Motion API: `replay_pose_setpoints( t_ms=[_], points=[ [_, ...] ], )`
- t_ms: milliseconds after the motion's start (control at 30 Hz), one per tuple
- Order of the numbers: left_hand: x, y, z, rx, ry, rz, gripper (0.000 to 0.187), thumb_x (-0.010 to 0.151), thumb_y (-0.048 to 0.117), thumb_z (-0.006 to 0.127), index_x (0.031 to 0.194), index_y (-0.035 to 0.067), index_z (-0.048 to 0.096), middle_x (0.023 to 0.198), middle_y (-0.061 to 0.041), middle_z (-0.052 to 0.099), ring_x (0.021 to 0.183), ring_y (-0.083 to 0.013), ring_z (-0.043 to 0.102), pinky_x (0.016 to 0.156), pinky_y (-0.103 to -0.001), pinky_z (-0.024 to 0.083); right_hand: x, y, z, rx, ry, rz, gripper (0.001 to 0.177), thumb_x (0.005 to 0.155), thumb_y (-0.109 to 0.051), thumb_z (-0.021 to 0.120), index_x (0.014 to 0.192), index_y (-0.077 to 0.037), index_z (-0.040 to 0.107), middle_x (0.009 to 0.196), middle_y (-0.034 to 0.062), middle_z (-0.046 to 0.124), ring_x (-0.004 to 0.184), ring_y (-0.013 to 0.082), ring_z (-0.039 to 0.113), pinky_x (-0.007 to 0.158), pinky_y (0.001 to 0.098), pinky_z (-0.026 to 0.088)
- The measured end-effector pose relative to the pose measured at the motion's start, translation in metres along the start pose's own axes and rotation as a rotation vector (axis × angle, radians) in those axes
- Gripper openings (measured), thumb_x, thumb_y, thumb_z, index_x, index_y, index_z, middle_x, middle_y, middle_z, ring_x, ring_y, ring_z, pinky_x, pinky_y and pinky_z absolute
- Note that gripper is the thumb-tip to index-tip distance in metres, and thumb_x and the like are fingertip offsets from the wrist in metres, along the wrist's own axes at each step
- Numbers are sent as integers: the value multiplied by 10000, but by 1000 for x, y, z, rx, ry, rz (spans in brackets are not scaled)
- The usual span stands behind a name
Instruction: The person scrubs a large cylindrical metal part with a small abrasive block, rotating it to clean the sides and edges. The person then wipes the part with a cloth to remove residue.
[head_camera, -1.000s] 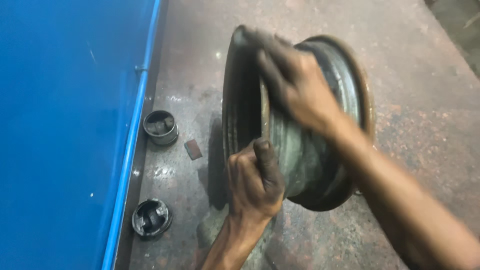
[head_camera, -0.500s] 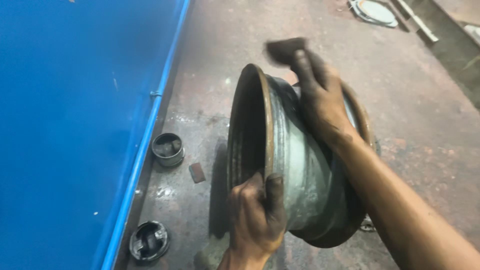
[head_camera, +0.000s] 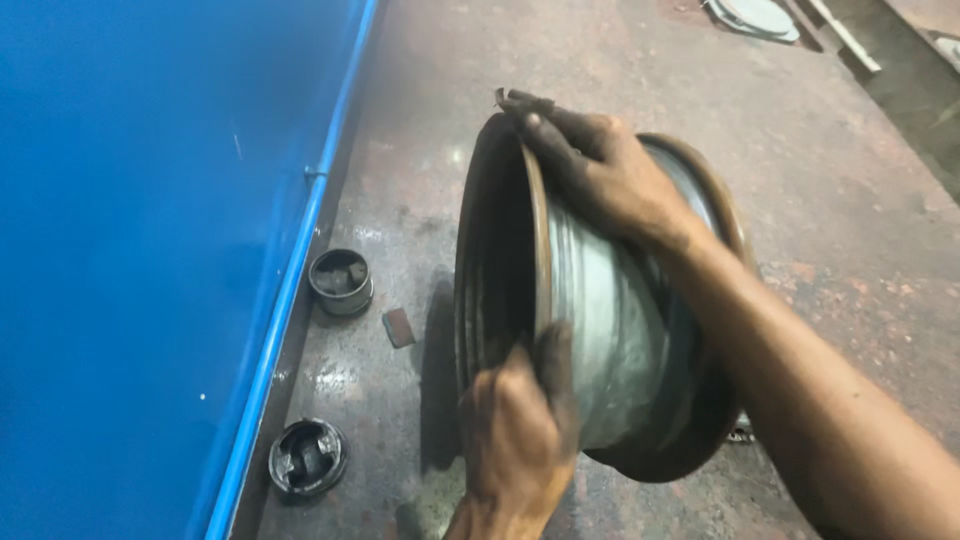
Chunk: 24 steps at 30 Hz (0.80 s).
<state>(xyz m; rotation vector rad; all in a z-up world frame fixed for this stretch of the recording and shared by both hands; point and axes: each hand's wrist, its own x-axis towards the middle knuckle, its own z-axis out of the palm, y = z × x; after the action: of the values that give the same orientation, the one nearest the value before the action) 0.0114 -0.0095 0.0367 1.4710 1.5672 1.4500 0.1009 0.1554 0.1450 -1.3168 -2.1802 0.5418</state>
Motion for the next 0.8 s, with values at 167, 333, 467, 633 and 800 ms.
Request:
replay_pose_setpoints(
  t_ms=[167, 333, 467, 633, 800],
  points=[
    [52, 14, -17, -286, -192, -126, 719, 1058, 485, 250, 573, 17, 501, 445, -176, 549, 380, -365, 642, 438, -470, 514, -58, -10, 3, -204, 36, -389, 434, 1101, -301, 413, 1346, -8, 620, 1275, 295, 689, 1169, 429, 648, 958, 521, 500],
    [52, 7, -7, -113, 111, 191, 591, 1105, 467, 336, 705, 91, 554, 534, -107, 530, 487, -294, 565, 548, -469, 484, -70, -23, 17, -76, 5, -334, 425, 1111, -322, 423, 1371, -33, 595, 1293, 291, 673, 1258, 424, 647, 1143, 550, 472],
    [61, -13, -5, 408, 172, 636, 439, 1037, 26, 557, 1471, 73, 509, 747, -103, 586, 582, -300, 538, 541, -467, 432, -7, -16, 10, -82, -83, 113, 468, 1077, -343, 441, 1456, -104, 580, 1233, 267, 688, 1150, 361, 718, 1039, 477, 546],
    [60, -3, -14, 151, 217, 477, 572, 1036, 165, 603, 1446, 114, 207, 837, -149, 583, 672, -301, 615, 607, -425, 510, -74, -15, 6, -186, 99, -447, 490, 1126, -313, 440, 1481, 17, 513, 1421, 328, 569, 1222, 431, 633, 1073, 510, 465],
    [47, 7, -15, -84, -48, 2, 580, 1010, 577, 495, 893, 25, 629, 546, -68, 577, 427, -256, 634, 370, -417, 515, -9, -16, 6, -124, -31, 132, 462, 1101, -314, 443, 1506, -125, 559, 1237, 232, 716, 1120, 361, 714, 999, 455, 537]
  ],
)
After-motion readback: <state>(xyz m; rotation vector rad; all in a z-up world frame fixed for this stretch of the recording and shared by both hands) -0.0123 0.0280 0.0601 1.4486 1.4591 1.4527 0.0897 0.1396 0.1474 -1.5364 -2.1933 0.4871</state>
